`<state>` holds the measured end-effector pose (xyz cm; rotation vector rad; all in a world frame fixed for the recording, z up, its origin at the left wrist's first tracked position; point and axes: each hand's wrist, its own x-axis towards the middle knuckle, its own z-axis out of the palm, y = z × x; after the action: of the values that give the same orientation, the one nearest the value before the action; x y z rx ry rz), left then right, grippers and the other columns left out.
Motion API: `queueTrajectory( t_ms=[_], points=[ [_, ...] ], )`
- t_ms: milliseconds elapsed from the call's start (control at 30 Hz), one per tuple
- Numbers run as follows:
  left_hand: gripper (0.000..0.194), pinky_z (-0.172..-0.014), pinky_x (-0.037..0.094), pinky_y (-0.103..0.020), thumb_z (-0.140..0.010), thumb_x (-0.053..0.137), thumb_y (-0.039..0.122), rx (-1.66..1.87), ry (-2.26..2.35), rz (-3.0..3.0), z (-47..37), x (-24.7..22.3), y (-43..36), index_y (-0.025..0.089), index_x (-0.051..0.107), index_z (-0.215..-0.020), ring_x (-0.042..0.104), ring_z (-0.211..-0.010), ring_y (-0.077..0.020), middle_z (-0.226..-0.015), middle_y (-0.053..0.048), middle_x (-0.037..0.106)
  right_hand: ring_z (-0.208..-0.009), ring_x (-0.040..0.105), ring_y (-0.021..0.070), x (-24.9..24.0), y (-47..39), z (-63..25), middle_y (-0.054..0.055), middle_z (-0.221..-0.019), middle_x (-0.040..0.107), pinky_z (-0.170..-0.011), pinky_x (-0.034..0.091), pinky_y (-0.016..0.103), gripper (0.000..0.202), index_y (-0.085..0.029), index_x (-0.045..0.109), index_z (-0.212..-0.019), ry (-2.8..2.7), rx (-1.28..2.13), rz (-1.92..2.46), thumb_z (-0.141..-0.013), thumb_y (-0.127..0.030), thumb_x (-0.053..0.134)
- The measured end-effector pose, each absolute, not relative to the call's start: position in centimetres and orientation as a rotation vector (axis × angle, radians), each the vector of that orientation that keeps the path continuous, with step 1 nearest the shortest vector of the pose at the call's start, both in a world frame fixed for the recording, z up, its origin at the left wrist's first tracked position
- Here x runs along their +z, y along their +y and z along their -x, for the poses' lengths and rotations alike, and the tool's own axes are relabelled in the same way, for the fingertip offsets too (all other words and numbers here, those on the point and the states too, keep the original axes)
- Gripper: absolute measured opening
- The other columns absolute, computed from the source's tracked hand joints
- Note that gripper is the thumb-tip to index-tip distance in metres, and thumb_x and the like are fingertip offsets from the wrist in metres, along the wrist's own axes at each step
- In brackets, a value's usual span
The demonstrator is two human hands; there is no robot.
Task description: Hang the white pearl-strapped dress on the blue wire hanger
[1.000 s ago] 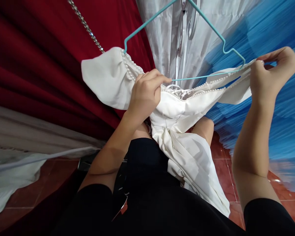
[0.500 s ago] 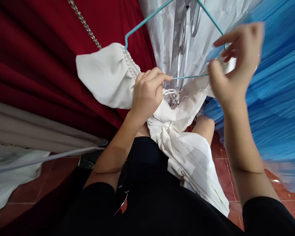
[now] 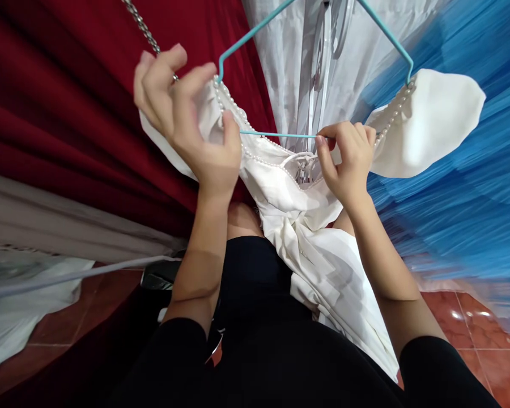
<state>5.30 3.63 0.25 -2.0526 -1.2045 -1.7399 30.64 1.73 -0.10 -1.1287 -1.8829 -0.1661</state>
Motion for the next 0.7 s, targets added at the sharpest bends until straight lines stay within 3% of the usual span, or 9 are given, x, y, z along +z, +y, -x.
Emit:
queueTrajectory(
  t_ms=[67,133,233,333,467,567,633,700],
  points=[
    [0.029,-0.11,0.052,-0.042,-0.098,0.071,0.025,-1.862,-1.086,1.874,-4.1,0.9,5.1,0.025,0.062,-0.126,0.062,-0.122,-0.0221,-0.124,-0.002,0.064,-0.095,0.064,0.0238,0.0,1.8,-30.9,0.003,-0.084,0.061,-0.102,0.049,0.053,0.033,-0.025,0.063,-0.097,-1.882,-0.168,1.133,-0.109,-0.045,0.039],
    [0.015,-0.099,0.055,-0.036,-0.099,0.065,0.014,-1.951,-1.044,1.807,-3.0,1.5,6.2,0.02,0.065,-0.113,0.065,-0.104,-0.016,-0.108,-0.001,0.066,-0.094,0.063,0.0236,0.1,2.0,-31.4,0.003,-0.083,0.06,-0.102,0.049,0.052,0.033,-0.025,0.062,-0.095,-1.875,-0.176,1.131,-0.109,-0.046,0.04],
    [0.021,-0.087,0.057,-0.034,-0.091,0.055,0.001,-2.047,-1.029,1.689,-1.2,1.6,7.0,0.016,0.068,-0.1,0.066,-0.093,-0.0144,-0.095,-0.002,0.068,-0.09,0.062,0.0226,0.2,2.2,-32.2,0.003,-0.081,0.059,-0.101,0.049,0.051,0.034,-0.025,0.062,-0.092,-1.878,-0.173,1.11,-0.108,-0.048,0.043],
    [0.023,-0.084,0.056,-0.036,-0.085,0.052,0.0,-2.257,-1.096,1.475,-0.3,0.2,6.4,0.016,0.067,-0.092,0.065,-0.086,-0.0148,-0.089,-0.003,0.068,-0.089,0.062,0.0221,0.3,2.2,-32.3,0.003,-0.081,0.06,-0.101,0.049,0.051,0.035,-0.024,0.062,-0.092,-1.887,-0.14,1.086,-0.107,-0.05,0.044],
    [0.016,-0.085,0.055,-0.033,-0.087,0.053,0.004,-2.458,-1.261,1.437,-2.6,-3.3,4.0,0.018,0.06,-0.092,0.065,-0.087,-0.0128,-0.09,0.0,0.063,-0.086,0.061,0.0197,0.0,2.4,-31.3,0.002,-0.081,0.061,-0.102,0.048,0.05,0.036,-0.024,0.063,-0.092,-1.862,-0.102,1.042,-0.107,-0.051,0.044],
    [0.013,-0.08,0.057,-0.034,-0.087,0.06,0.01,-2.442,-1.373,1.619,-5.5,-4.9,1.6,0.018,0.065,-0.095,0.068,-0.082,-0.0146,-0.091,-0.001,0.069,-0.083,0.06,0.0179,-0.5,2.7,-30.7,0.001,-0.082,0.063,-0.099,0.048,0.048,0.034,-0.023,0.064,-0.094,-1.847,-0.082,0.986,-0.107,-0.049,0.047],
    [0.009,-0.089,0.059,-0.042,-0.086,0.068,0.015,-2.249,-1.355,1.834,-7.1,-4.7,0.4,0.021,0.071,-0.093,0.071,-0.09,-0.0199,-0.091,-0.001,0.071,-0.083,0.061,0.018,-0.7,2.9,-30.5,0.001,-0.083,0.063,-0.098,0.048,0.048,0.032,-0.024,0.064,-0.095,-1.837,-0.089,0.96,-0.107,-0.048,0.048],
    [0.009,-0.108,0.053,-0.053,-0.083,0.075,0.019,-2.02,-1.344,1.968,-8.3,-3.5,-0.5,0.024,0.072,-0.089,0.068,-0.11,-0.0264,-0.099,-0.001,0.072,-0.086,0.062,0.019,-0.8,2.7,-30.5,0.002,-0.086,0.064,-0.098,0.048,0.048,0.03,-0.025,0.066,-0.101,-1.83,-0.101,0.943,-0.107,-0.047,0.047]
  ],
)
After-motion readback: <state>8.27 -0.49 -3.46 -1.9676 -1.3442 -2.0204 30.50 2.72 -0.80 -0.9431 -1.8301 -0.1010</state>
